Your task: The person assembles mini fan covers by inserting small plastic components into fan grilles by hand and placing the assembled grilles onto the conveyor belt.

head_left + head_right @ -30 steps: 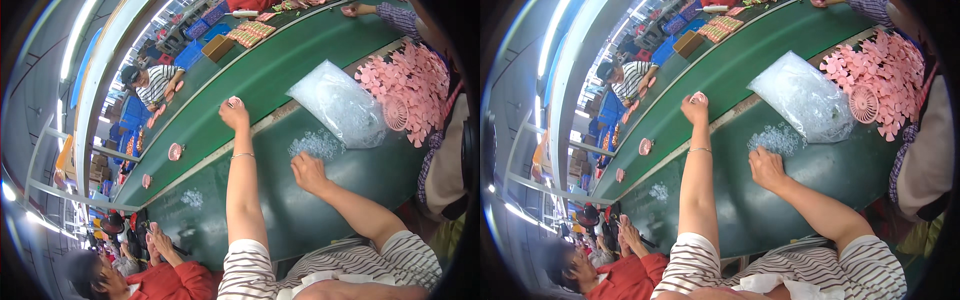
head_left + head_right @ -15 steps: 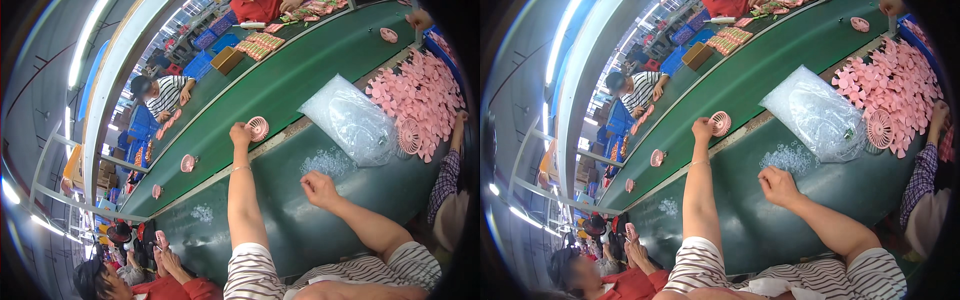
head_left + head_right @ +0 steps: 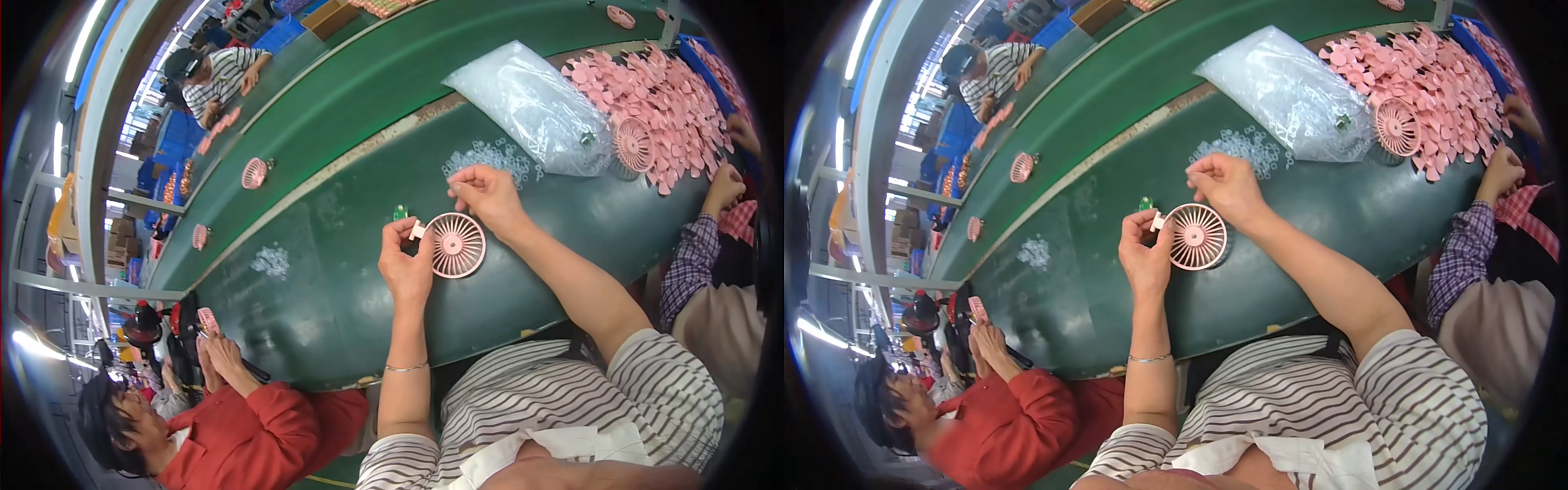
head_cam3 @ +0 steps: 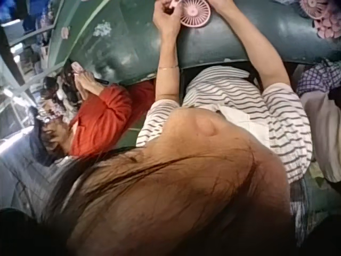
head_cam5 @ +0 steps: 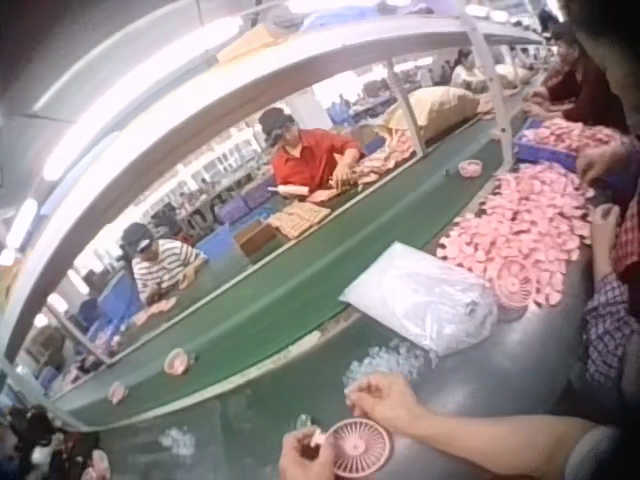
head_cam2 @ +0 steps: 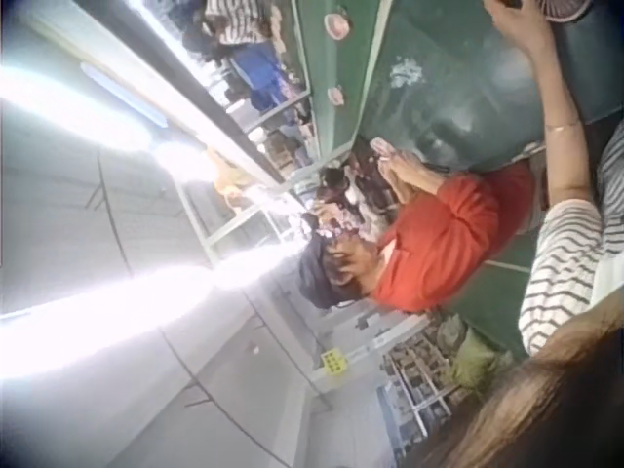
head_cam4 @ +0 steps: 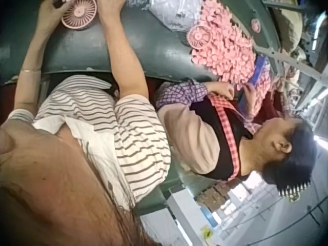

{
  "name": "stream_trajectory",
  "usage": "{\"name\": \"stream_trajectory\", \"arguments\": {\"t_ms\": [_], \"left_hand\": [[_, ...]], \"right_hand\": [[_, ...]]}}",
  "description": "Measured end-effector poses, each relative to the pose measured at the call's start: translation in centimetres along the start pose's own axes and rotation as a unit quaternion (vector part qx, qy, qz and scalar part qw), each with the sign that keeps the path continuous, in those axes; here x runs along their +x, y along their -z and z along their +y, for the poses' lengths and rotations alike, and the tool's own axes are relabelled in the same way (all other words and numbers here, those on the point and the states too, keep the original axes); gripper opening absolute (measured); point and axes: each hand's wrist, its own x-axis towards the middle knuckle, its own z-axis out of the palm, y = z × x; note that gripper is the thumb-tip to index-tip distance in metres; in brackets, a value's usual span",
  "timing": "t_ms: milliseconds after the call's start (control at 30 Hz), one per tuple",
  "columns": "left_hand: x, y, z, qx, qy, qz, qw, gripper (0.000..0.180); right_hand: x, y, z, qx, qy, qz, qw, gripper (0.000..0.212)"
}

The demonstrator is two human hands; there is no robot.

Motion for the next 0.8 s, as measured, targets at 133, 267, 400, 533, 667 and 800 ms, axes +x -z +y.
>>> {"name": "stream_trajectory", "arguments": {"t_ms": [133,267,400,533,667,800], "left_hand": [[0.0,-1.4,1.0,-0.133,0.020,0.003,0.991,0.024],[-0.2,-1.7,0.1,-0.193,0.012,0.001,0.981,0.026],[-0.3,-1.7,0.4,-0.219,0.017,-0.011,0.976,0.028],[0.0,-1.5,1.3,-0.223,0.010,-0.001,0.975,0.031],[-0.1,-1.1,2.0,-0.241,0.018,0.003,0.970,0.029],[0.0,-1.0,1.9,-0.199,0.002,-0.004,0.980,0.027]], "right_hand": [[-0.8,-2.1,0.9,-0.141,0.117,0.013,0.983,0.010],[-1.3,-1.6,1.3,-0.187,0.171,0.005,0.967,0.008],[-1.5,-1.5,0.3,-0.198,0.188,0.004,0.962,0.009],[-1.6,-1.8,-0.6,-0.191,0.197,0.001,0.962,0.009],[-1.9,-2.0,-1.3,-0.188,0.201,0.004,0.961,0.008],[-1.9,-2.0,-1.3,-0.194,0.226,0.005,0.955,0.008]]}}
